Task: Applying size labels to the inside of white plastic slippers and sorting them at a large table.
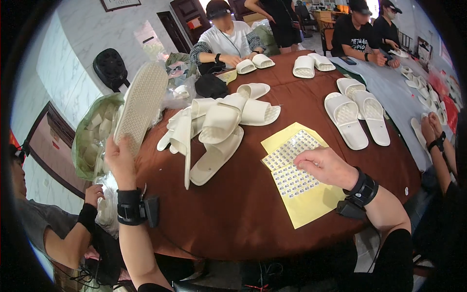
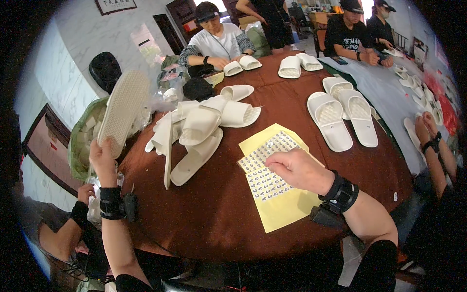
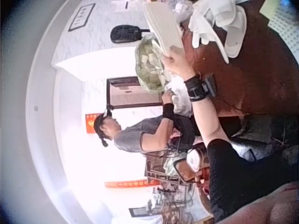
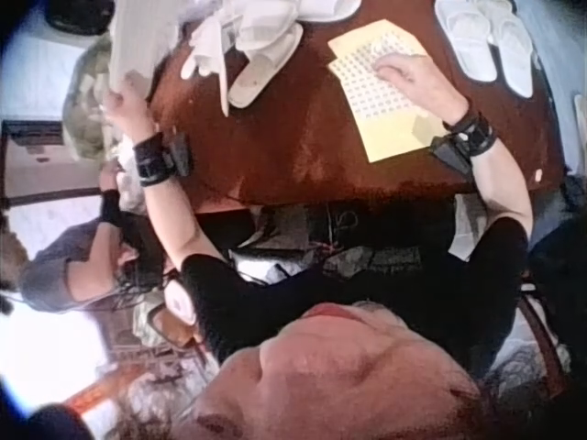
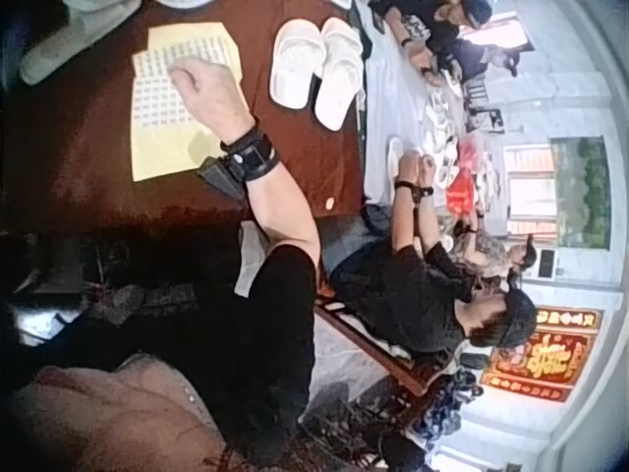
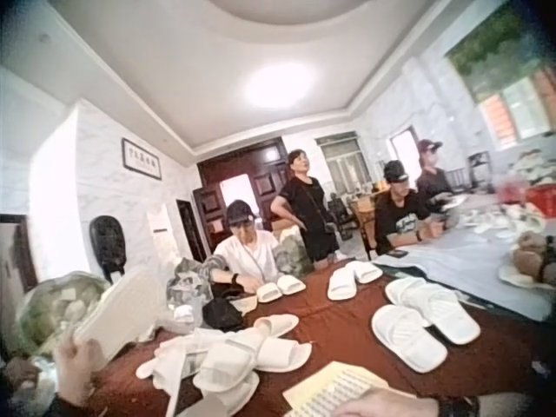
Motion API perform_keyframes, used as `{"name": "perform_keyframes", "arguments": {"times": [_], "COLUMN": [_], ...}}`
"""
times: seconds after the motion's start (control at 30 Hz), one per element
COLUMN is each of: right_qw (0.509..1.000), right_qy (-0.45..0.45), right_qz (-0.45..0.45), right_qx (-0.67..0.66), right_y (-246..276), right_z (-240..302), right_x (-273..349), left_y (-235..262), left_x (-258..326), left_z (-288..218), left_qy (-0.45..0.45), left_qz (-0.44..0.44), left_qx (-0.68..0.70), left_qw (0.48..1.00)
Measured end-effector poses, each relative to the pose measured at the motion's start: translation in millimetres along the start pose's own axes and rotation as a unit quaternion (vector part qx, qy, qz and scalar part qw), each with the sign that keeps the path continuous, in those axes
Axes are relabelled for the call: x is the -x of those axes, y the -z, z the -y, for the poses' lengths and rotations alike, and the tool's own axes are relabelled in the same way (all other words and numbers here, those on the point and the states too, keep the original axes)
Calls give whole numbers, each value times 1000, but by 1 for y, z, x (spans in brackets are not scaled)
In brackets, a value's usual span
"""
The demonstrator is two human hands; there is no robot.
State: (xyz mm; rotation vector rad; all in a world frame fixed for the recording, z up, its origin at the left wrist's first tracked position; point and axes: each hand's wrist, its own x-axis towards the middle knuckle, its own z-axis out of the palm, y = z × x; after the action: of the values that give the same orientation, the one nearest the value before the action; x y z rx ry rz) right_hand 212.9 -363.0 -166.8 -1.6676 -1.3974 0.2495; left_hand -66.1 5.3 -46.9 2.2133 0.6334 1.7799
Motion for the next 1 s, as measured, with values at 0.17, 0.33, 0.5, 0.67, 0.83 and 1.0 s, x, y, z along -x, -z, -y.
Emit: {"name": "perform_keyframes", "arguments": {"times": [0.17, 0.33, 0.5, 0.67, 0.83, 1.0], "right_qw": [1000, 1000, 997, 985, 987, 994], "right_qy": [9, 8, -28, -53, -69, -80], "right_qz": [2, -7, -31, -24, -16, 17], "right_qx": [1, 1, -59, -161, -144, -73], "right_y": [0, 1, 3, 2, 1, 1], "right_z": [0, 0, 1, -5, 7, 6], "right_x": [-1, 1, 1, -6, -4, -3], "left_y": [25, 34, 45, 40, 35, 43], "left_x": [-2, 16, 73, 140, 185, 202], "left_z": [-29, -59, -107, -113, -95, -86], "left_qy": [55, 36, -56, -186, -246, -280], "left_qz": [39, 34, 62, 190, 339, 380], "left_qx": [42, -39, -130, -120, -131, -201], "left_qw": [997, 998, 988, 956, 899, 858]}}
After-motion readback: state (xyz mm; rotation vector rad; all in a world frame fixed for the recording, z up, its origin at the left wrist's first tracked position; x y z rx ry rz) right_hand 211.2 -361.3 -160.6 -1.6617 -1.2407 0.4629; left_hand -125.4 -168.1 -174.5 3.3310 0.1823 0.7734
